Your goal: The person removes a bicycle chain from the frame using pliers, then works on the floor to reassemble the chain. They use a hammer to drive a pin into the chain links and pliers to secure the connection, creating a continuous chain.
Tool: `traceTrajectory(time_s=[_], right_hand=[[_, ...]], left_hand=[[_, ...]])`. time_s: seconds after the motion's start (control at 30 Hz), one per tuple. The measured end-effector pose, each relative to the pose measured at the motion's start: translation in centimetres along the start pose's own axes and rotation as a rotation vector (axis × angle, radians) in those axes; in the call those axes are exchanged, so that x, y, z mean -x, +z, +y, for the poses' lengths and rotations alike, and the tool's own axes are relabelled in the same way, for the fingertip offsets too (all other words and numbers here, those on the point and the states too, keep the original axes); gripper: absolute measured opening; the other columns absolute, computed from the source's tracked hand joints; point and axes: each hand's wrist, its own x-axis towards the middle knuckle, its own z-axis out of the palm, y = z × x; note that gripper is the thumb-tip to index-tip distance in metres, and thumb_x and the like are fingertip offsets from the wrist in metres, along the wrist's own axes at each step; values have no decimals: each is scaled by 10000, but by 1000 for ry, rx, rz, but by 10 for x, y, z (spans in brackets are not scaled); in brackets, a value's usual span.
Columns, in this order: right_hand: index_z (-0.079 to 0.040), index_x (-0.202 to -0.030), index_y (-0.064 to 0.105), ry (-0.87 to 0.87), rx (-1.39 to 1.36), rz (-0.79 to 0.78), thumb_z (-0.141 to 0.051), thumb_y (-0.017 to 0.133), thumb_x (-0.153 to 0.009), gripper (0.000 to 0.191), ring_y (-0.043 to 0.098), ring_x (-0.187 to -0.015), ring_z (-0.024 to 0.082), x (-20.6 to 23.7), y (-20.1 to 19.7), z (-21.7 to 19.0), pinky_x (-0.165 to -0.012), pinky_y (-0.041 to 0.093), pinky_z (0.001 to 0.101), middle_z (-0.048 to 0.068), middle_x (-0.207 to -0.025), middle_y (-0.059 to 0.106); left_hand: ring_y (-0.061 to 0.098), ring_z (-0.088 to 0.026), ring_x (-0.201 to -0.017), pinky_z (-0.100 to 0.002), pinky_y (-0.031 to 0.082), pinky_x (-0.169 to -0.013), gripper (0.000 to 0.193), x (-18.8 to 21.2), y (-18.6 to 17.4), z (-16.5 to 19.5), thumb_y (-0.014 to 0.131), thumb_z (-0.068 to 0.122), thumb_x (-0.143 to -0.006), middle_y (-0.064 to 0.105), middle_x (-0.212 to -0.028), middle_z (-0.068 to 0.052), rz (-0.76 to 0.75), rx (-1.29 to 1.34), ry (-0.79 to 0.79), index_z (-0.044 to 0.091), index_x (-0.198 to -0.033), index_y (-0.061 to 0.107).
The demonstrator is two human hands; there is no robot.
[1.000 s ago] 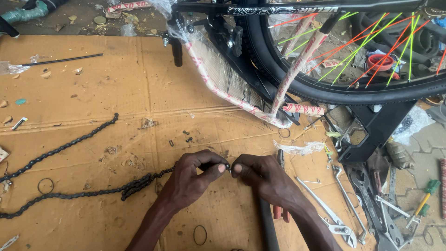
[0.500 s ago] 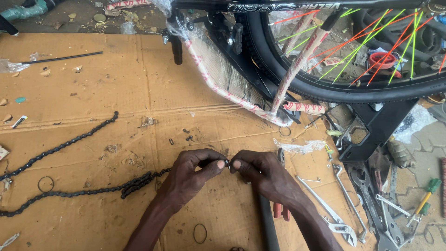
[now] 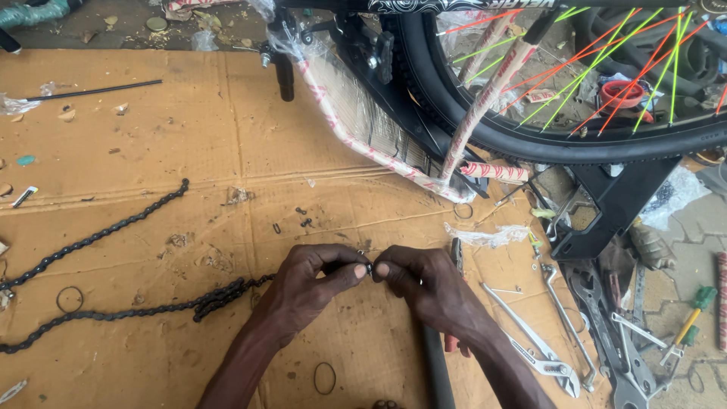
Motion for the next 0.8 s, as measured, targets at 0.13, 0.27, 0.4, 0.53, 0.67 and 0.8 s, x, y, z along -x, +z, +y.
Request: traceTrajectory(time_s=[0.13, 0.27, 0.4, 0.53, 0.67, 0.8], right_hand=[[-96, -1005, 713, 132, 21, -15, -268, 585, -966, 218, 568, -545, 205, 1, 0, -4, -501, 511, 435, 55, -673, 615], [-80, -984, 734, -307, 223, 206, -149, 686, -901, 118, 669, -682, 241, -5, 15, 6, -670, 533, 413, 82, -766, 696], [-85, -1004, 719, -482, 441, 218, -66, 738, -799, 207, 657, -853, 268, -14, 16, 22, -796, 458, 427, 71, -880, 724], [-92, -1051, 717, -557, 449, 108, -34, 736, -740, 317, 641, -965, 264, -20, 8, 35, -875, 451, 414, 49, -983, 719], [-120, -1038, 728, -587, 435, 84, -28, 703, -778, 277, 656, -990, 250, -23, 10, 39, -906, 454, 402, 9, -1031, 746], [-98, -1133, 707, -505, 460, -66, -83, 650, -868, 271, 657, -1043, 323, -27, 9, 46, -915, 490, 438, 74, -1110, 722]], left_hand=[[719, -136, -844, -330, 549, -825, 198, 0, -3, 5, 743, 224, -858, 828, -899, -30, -11, -154, 1, 89, -976, 828], [717, -137, -843, -339, 553, -809, 214, -2, -5, 3, 727, 229, -862, 825, -926, -22, -26, -278, 59, 99, -1000, 828], [692, -142, -791, -330, 551, -760, 255, -2, -10, -4, 710, 248, -867, 814, -899, -27, -30, -273, -24, 81, -1026, 818], [647, -116, -762, -302, 536, -725, 302, -7, -13, -15, 628, 280, -938, 756, -817, -35, -157, -46, -61, 51, -1047, 792], [596, -117, -718, -306, 503, -682, 324, -12, -15, -30, 624, 306, -955, 684, -761, -22, -201, -146, -110, 25, -977, 784], [629, -120, -698, -316, 531, -656, 300, -20, -5, -51, 653, 292, -915, 706, -766, -31, -146, -133, -60, 26, -982, 774]])
